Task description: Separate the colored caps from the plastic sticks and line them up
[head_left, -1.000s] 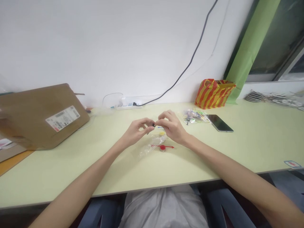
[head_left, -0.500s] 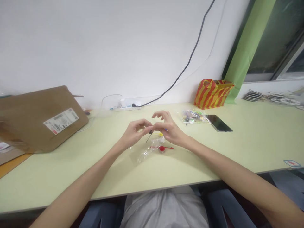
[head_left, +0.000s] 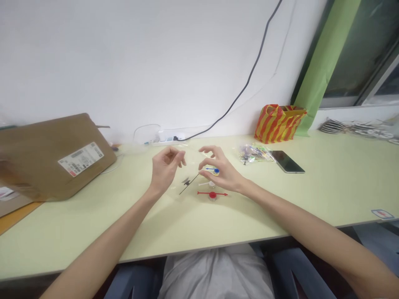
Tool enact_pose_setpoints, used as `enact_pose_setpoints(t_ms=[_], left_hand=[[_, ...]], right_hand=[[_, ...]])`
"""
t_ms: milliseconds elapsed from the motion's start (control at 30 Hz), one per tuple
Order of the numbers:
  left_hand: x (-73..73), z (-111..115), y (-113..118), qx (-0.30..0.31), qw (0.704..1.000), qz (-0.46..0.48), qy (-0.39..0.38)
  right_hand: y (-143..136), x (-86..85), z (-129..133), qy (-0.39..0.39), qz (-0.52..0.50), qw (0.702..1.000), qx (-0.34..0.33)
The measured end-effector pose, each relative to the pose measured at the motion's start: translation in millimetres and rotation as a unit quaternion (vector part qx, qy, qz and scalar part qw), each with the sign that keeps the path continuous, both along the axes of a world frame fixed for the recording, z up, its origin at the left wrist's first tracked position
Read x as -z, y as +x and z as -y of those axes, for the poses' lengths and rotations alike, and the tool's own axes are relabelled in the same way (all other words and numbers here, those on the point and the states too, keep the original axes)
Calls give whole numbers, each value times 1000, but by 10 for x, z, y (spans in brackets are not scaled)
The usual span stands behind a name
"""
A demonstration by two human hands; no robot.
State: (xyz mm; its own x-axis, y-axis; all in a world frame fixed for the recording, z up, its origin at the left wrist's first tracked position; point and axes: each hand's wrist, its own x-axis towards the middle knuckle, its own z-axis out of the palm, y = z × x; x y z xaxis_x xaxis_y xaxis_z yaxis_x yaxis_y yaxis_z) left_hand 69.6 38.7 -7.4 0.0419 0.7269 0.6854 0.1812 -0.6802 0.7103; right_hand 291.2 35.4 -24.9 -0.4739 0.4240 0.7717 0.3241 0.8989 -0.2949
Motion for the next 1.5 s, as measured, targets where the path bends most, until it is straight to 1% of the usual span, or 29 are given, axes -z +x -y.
enact_pose_setpoints(t_ms=[67,133,233,333,467,633,800,867,933,967,1033,1100,1167,1233,1300,1367,1500], left_hand=[[-3,5,3,11,1000,-1,-2],[-4,9,12,33,999,-10,-11],[6,10,28,70,996,-36,-30],[31,-1,37,106,989,-84,-60],[70,-30,22,137,978,-114,-109],[100,-71,-6,180,965,-104,-158],[108,-85,1,154,968,-93,-176],[105,-88,-3,139,971,-86,-176],[107,-97,-16,125,974,-73,-174],[111,-104,-25,120,975,-64,-175],[126,-124,-44,109,977,-42,-179],[149,-150,-59,98,977,-18,-187],[177,-178,-69,89,976,-3,-198],[204,-202,-73,81,975,8,-208],[224,-216,-72,76,973,17,-216],[227,-216,-68,78,973,21,-217],[189,-193,-59,94,973,-2,-210]], right_hand=[[-16,23,-27,12,-24,999,18],[-24,27,-46,25,-82,995,50],[-8,-8,-45,43,-168,978,112],[21,-51,-30,50,-203,967,147],[29,-49,-33,35,-215,967,132],[19,-27,-41,-34,-219,973,70],[54,-63,-36,-66,-151,986,-7],[86,-53,-88,-71,-126,989,-5],[136,-6,-194,-76,-97,992,38],[171,30,-264,-80,-72,992,71],[261,112,-424,-87,12,985,149],[371,184,-581,-99,121,960,231],[487,232,-712,-126,189,931,285],[588,257,-804,-168,213,916,295],[656,276,-860,-213,210,913,277],[685,303,-887,-242,201,912,263],[669,360,-894,-245,197,911,268]])
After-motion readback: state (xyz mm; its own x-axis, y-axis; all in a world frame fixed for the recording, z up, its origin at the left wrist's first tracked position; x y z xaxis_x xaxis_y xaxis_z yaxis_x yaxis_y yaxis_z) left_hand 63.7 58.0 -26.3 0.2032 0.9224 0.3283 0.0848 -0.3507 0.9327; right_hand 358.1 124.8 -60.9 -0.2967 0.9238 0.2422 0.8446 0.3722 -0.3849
